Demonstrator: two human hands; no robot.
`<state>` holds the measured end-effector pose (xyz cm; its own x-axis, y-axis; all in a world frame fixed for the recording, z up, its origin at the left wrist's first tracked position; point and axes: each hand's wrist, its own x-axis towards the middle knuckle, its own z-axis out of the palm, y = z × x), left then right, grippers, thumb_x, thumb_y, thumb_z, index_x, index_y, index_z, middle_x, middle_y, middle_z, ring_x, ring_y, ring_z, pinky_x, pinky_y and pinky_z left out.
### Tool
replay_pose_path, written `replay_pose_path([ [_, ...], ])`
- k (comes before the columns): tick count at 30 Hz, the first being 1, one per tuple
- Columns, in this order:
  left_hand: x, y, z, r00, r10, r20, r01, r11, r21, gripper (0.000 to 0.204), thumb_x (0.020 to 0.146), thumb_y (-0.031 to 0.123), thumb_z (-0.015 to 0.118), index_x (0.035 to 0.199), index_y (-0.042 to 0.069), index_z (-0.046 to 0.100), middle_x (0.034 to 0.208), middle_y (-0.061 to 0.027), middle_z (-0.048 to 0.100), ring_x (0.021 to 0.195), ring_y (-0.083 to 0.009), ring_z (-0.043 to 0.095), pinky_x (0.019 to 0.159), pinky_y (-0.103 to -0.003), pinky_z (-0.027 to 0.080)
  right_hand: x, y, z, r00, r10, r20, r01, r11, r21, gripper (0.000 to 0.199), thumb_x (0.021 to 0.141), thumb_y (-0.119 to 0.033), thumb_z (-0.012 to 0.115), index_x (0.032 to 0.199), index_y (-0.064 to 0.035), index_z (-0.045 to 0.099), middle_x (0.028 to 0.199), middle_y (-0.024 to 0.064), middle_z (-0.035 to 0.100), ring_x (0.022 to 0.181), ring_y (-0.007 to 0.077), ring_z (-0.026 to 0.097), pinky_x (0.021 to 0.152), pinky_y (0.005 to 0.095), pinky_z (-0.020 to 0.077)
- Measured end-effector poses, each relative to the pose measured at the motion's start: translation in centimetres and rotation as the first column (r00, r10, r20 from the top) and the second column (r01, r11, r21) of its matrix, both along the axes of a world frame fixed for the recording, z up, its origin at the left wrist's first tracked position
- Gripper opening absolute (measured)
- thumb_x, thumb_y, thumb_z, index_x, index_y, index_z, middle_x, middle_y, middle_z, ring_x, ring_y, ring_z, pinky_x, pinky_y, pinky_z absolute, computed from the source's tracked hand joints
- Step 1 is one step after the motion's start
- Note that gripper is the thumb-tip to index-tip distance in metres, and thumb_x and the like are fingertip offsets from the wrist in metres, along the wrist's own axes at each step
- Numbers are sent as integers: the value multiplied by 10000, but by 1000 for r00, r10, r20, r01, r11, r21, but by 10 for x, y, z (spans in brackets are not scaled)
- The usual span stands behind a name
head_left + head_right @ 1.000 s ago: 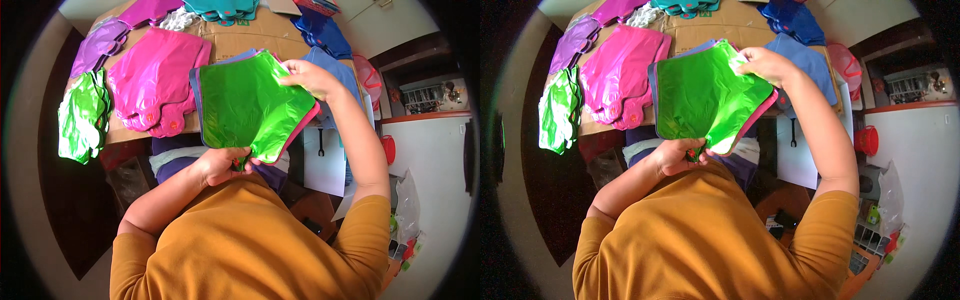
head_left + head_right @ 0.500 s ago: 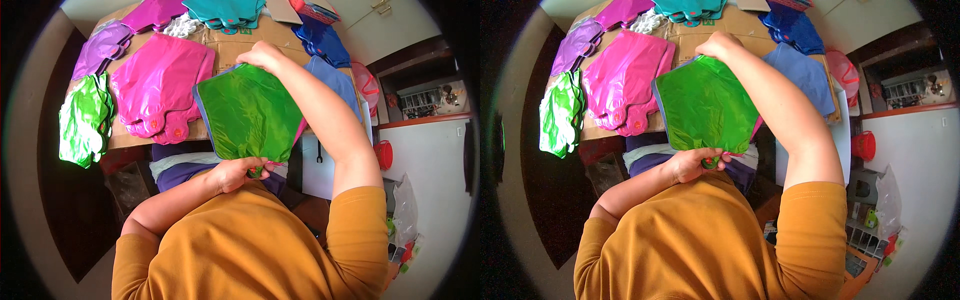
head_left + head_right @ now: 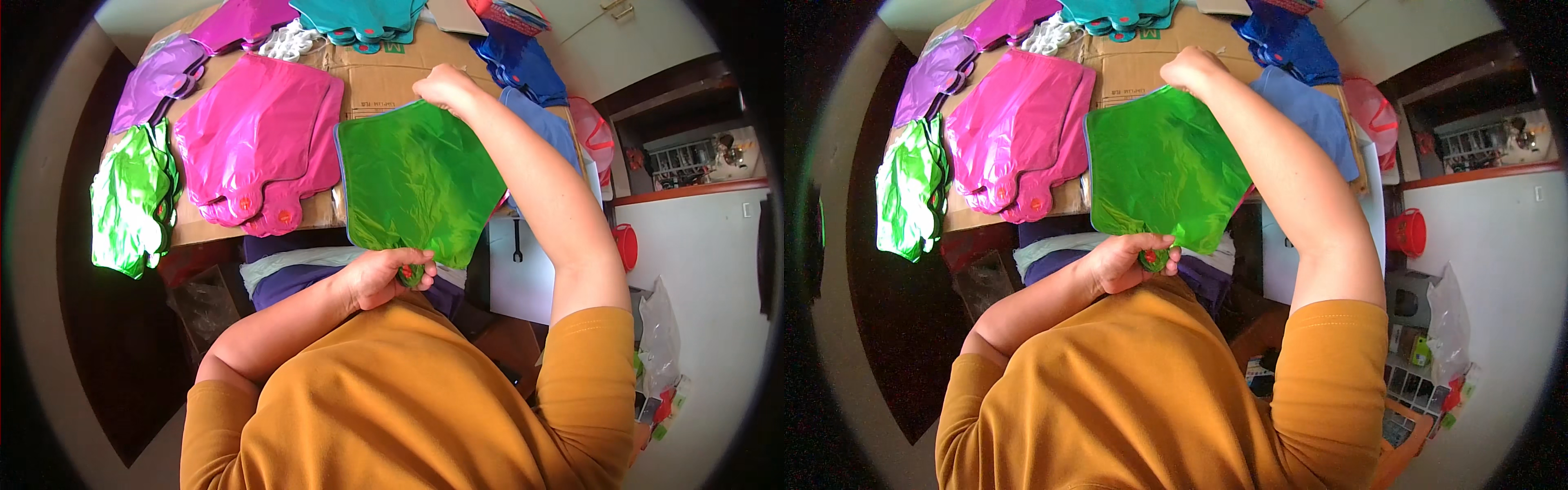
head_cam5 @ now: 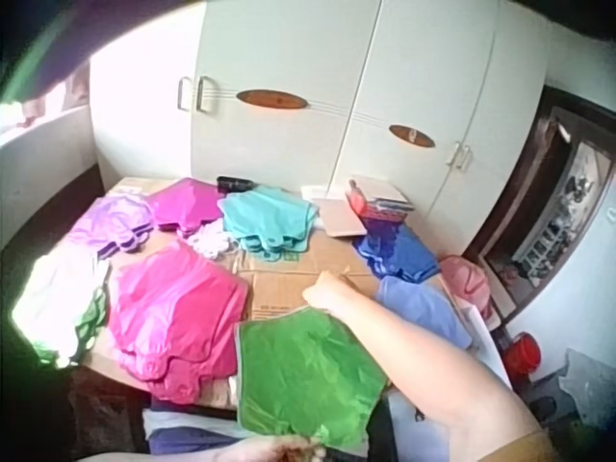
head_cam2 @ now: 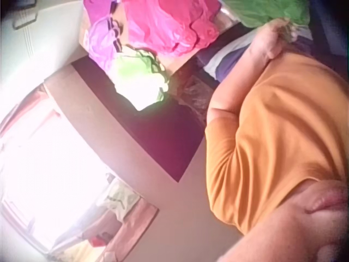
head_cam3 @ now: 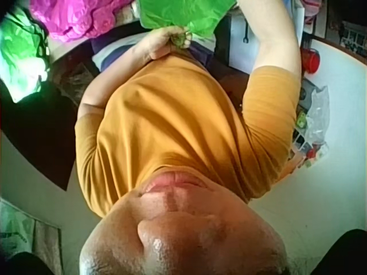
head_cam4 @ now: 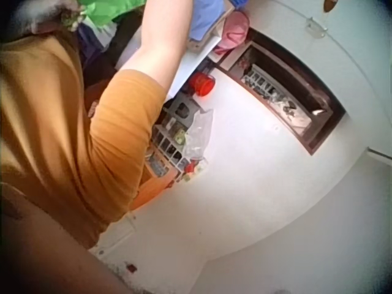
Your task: Folding foil balloons and placing them into retail packaging.
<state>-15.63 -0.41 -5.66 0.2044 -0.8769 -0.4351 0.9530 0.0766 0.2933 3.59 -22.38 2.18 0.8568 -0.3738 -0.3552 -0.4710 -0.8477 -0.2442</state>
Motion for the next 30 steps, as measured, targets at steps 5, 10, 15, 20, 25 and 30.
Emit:
replay_pose_path([
  [5, 1, 0, 7, 1000, 10, -20, -10, 1000, -25, 201, 925, 115, 625, 1069, -19, 582, 939, -112, 640, 874, -204, 622, 847, -320, 525, 0, -4, -4, 999, 42, 22, -40, 996, -81, 205, 704, -137, 561, 737, 20, 689, 781, 191, 690, 744, 265, 685, 657, 380, 521],
  [10, 0, -2, 10, 999, -6, -48, 5, 1000, -24, 188, 931, 113, 619, 1061, -18, 583, 940, -113, 638, 873, -203, 621, 849, -319, 523, 1, -13, -6, 998, -12, 55, 7, 997, 80, 210, 738, -189, 627, 725, 7, 701, 740, 174, 675, 661, 236, 645, 616, 398, 505],
  [15, 0, -5, 1, 999, -29, -20, 28, 999, -39, 133, 961, 128, 582, 993, 1, 605, 913, -80, 636, 851, -184, 613, 838, -317, 522, -5, -18, -17, 978, 64, 196, -113, 961, 251, 273, 771, -247, 747, 816, 22, 729, 768, 168, 690, 612, 219, 636, 581, 394, 506],
  [20, -1, -3, -1, 997, -33, 76, 31, 999, 22, 153, 987, 167, 549, 966, 31, 616, 874, -42, 629, 821, -159, 594, 818, -306, 499, -10, -17, 3, 991, -134, 23, 92, 784, 614, 242, 885, -218, 685, 925, 18, 652, 813, 99, 668, 700, 195, 658, 609, 384, 557],
  [25, -4, -3, 5, 995, -38, 93, 33, 998, 51, 136, 979, 150, 552, 960, 35, 621, 853, -44, 621, 806, -162, 582, 809, -322, 486, -15, -37, 16, 966, -200, -163, 253, 607, 754, 227, 897, -201, 676, 996, -2, 630, 894, 87, 674, 785, 189, 668, 719, 374, 560],
  [30, -2, 6, 1, 995, 5, 96, -3, 1000, -29, 113, 964, 107, 552, 951, 11, 610, 855, -78, 619, 796, -199, 584, 825, -370, 486, -33, -64, 29, 974, -122, -190, 226, 587, 777, 253, 895, -112, 644, 1123, -5, 619, 984, 83, 688, 834, 179, 676, 789, 368, 558],
])
